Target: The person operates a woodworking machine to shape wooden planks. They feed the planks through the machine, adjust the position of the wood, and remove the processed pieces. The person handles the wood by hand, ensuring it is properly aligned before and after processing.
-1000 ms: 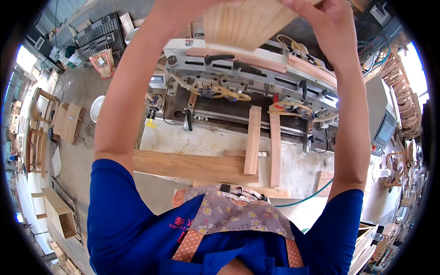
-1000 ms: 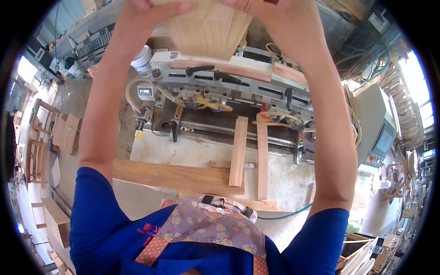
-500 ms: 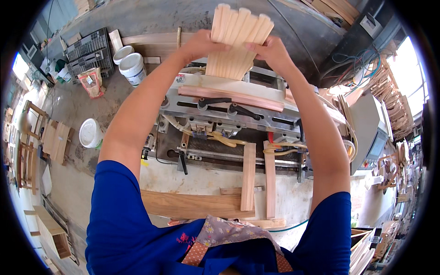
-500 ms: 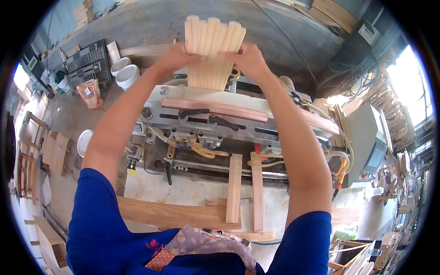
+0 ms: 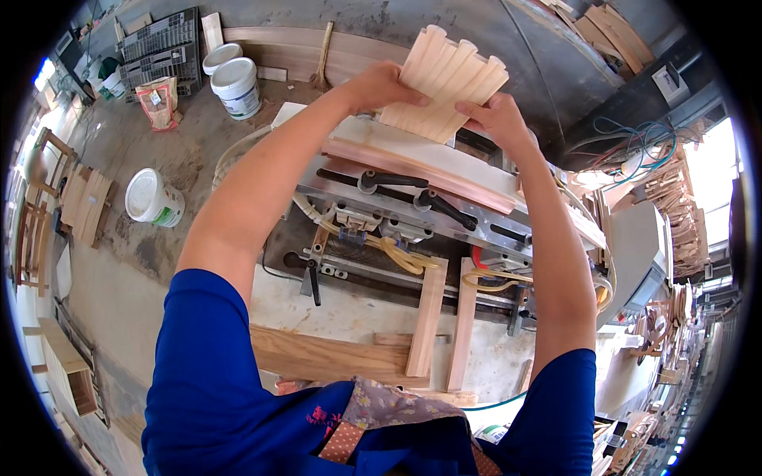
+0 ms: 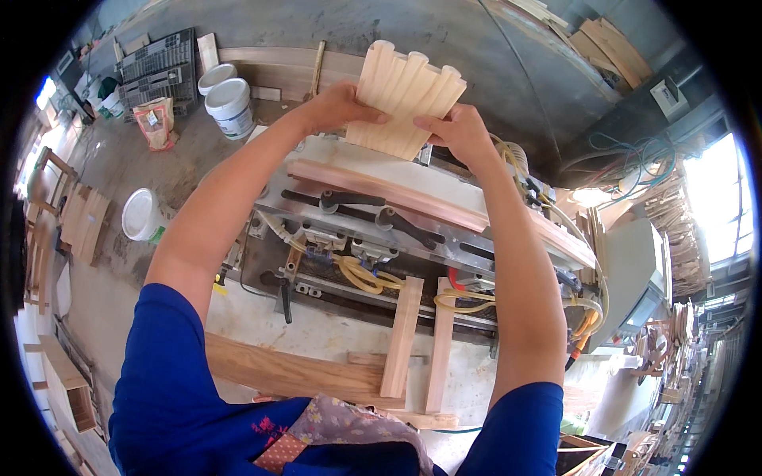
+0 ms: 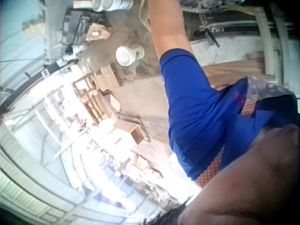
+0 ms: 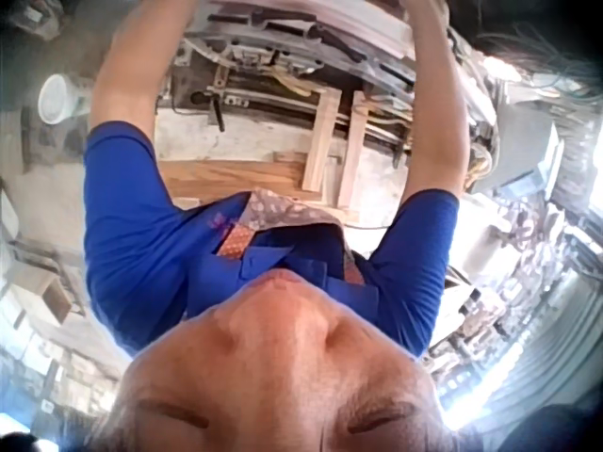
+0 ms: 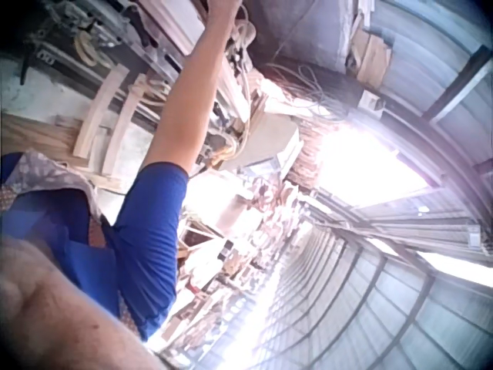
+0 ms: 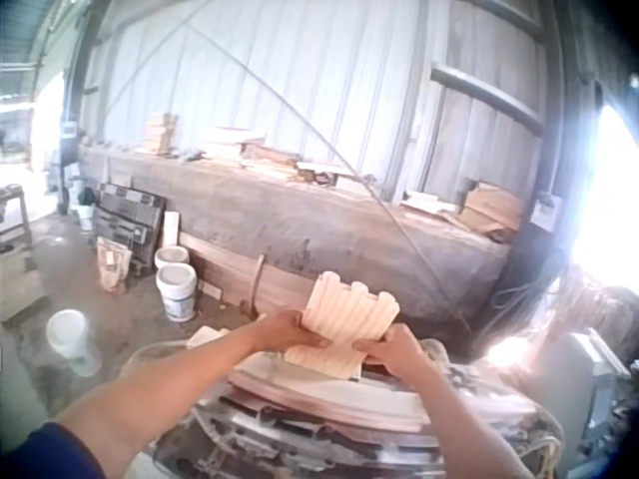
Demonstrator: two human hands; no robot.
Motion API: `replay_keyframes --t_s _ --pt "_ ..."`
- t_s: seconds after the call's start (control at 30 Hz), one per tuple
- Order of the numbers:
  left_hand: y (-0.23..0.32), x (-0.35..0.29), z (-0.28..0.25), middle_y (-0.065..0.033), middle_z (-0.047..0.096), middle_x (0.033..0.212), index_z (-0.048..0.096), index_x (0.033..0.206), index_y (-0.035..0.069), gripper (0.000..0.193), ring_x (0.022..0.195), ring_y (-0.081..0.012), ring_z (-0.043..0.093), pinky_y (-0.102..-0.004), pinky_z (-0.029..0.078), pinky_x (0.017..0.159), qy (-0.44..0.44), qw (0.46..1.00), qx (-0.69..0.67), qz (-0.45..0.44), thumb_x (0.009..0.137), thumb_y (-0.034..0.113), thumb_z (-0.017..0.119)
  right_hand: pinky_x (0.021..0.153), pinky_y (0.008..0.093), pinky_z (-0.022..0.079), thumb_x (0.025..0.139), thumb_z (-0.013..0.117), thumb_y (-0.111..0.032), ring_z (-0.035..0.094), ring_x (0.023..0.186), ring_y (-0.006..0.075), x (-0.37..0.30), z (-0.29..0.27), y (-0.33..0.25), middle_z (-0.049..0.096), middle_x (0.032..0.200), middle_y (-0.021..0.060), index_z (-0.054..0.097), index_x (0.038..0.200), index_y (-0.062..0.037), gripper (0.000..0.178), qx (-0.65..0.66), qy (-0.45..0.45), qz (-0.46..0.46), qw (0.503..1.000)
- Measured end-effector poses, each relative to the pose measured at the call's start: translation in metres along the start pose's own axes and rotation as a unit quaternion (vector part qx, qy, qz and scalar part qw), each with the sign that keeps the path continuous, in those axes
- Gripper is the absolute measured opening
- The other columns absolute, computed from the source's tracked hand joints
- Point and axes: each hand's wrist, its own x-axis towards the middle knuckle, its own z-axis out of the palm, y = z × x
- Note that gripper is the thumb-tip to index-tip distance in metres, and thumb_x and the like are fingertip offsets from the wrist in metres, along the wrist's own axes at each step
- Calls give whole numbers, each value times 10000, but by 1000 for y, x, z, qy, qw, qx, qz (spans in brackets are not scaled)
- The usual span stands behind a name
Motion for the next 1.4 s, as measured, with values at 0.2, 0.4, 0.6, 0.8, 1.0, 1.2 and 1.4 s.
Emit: replay_keyframes --t_s 0.2,0.4,0.6,0.8,1.0,1.2,1.4 --pt "-27 -15 -7 -76 685 1053 670 1102 8 429 965 -151 612 -295 467 885 -15 999 28 -30 733 188 796 727 267 542 796 742 -184 635 757 111 9 27 26 682 841 79 679 963 44 289 -69 12 -14 997" --pt "-28 -17 -9 -66 684 1035 677 1090 29 424 964 -153 606 -295 455 886 -15 999 -4 -45 722 200 799 699 258 534 793 743 -185 621 735 99 22 24 38 684 833 75 683 946 48 285 -94 5 -17 995" --pt "-38 -18 -10 -53 689 1015 688 1061 36 451 949 -151 606 -296 447 884 -21 999 -4 -40 705 287 807 703 260 533 795 743 -197 610 721 94 16 30 38 685 820 55 690 974 28 293 -89 8 -23 996" --pt "3 -23 -12 -45 668 1080 662 1125 68 480 984 -142 602 -302 450 907 38 991 -125 -24 712 254 820 674 262 526 794 742 -205 605 701 93 14 29 37 680 801 52 697 971 14 285 -105 17 -18 994" --pt "1 -14 -8 -32 666 1073 662 1111 79 484 1001 -144 603 -303 460 904 62 988 -138 -4 693 235 849 657 262 523 794 742 -204 602 685 95 14 30 28 679 792 55 694 947 23 278 -128 8 -12 992" --pt "8 -17 -10 -16 656 1083 646 1165 83 501 1039 -135 575 -321 421 939 25 992 -126 -17 755 333 791 657 261 527 793 742 -217 610 681 98 14 29 36 679 784 58 691 937 33 293 -107 14 -35 994" --pt "28 -13 -11 -45 667 1016 677 1082 67 525 934 -141 613 -293 467 828 80 973 -215 -13 744 461 762 673 268 529 798 738 -227 613 696 101 11 30 34 677 783 59 690 948 25 297 -135 18 -21 990"
